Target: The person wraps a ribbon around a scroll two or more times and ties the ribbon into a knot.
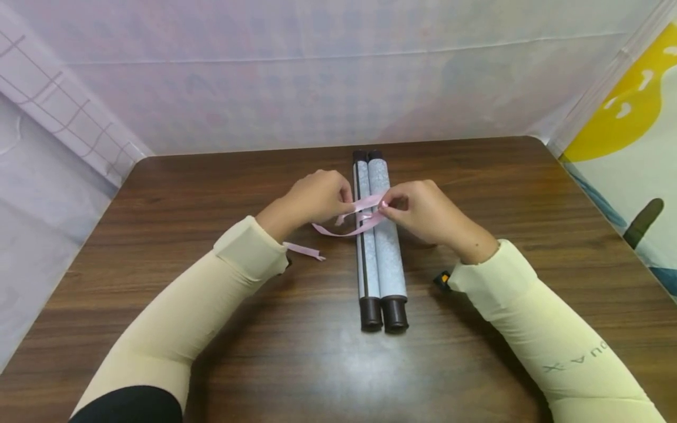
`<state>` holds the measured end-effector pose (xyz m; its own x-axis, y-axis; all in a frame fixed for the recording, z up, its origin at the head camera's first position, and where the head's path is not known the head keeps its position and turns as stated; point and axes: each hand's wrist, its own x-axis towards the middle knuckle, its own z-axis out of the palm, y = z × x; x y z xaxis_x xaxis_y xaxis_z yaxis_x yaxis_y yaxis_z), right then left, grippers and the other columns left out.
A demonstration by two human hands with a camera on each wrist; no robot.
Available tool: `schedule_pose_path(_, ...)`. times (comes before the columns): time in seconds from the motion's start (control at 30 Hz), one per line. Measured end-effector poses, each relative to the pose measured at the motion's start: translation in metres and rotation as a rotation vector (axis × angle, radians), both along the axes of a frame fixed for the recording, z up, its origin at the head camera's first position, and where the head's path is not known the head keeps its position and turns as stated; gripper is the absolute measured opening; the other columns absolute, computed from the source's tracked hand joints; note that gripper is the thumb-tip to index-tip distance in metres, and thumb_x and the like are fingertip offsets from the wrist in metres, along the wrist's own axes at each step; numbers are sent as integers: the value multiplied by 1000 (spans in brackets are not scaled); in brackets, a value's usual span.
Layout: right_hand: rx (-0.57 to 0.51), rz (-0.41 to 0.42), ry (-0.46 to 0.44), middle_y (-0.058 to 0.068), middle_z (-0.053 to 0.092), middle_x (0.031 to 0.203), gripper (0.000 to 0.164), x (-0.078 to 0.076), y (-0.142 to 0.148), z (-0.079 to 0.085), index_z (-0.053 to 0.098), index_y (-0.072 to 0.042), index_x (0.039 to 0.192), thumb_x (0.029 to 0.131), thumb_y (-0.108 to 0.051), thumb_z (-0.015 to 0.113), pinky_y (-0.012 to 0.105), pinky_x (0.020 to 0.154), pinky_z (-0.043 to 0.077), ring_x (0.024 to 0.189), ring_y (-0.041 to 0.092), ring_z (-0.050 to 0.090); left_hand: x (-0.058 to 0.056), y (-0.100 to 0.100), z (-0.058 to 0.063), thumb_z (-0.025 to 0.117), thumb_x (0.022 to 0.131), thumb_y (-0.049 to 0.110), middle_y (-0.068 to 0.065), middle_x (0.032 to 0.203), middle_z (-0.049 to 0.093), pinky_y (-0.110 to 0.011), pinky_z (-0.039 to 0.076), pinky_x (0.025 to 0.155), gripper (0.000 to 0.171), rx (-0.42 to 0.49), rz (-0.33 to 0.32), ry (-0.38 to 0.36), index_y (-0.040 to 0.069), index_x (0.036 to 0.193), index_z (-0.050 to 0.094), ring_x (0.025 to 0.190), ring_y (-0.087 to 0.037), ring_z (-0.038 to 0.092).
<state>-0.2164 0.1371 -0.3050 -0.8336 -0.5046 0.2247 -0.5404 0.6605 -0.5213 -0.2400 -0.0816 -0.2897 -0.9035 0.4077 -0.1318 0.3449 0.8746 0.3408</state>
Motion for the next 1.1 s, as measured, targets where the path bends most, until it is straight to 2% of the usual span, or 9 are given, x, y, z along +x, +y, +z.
schedule_pose_path(0.1,2,-2,-8,7,75,87,9,-1,1,0,76,-7,94,93,-14,70,30,63,52,68,20,62,8,-3,0,68,95,33,4,74,73,-31,52,62,16,35,-4,-49,19,88,70,69,-18,69)
schedule_pose_path(0.23,6,-3,-1,8,75,89,10,-1,1,0,77,-6,96,93,-14,70,30,62,51,68,19,61,18,-6,-3,69,95,29,5,74,71,-29,52,61,12,96,-26,-74,17,93,67,70,-18,70)
schedule_pose_path(0.5,-2,5,32,3,74,84,7,-1,3,-1,77,-10,92,92,-16,72,28,65,52,72,14,63,33,-13,-13,71,94,25,3,74,70,-29,51,60,13,191,-81,-71,17,97,62,65,-12,64)
schedule_pose_path(0.6,2,1,30,2,73,83,7,-2,4,-2,76,-10,91,92,-16,72,28,63,51,71,13,62,37,-13,-16,72,93,22,3,74,69,-28,52,60,12,219,-129,-77,16,98,63,64,-12,65)
schedule_pose_path(0.83,13,-8,6,2,72,80,8,-3,5,-1,76,-11,91,93,-17,71,27,57,48,64,14,58,46,-7,-22,70,94,16,3,69,68,-28,53,52,15,297,-256,-161,14,106,60,56,-17,66)
schedule_pose_path(1.0,16,-9,-6,1,71,79,8,-3,6,0,76,-12,91,93,-18,71,27,56,47,61,15,57,53,-2,-24,69,95,19,7,66,67,-28,54,54,10,294,-338,-177,17,103,63,54,-13,64)
schedule_pose_path(1.1,16,-1,-6,2,72,79,9,-3,7,0,76,-11,91,93,-18,71,26,56,48,61,15,58,56,2,-26,70,95,21,9,67,68,-27,54,57,13,291,-363,-181,17,105,64,54,-10,64)
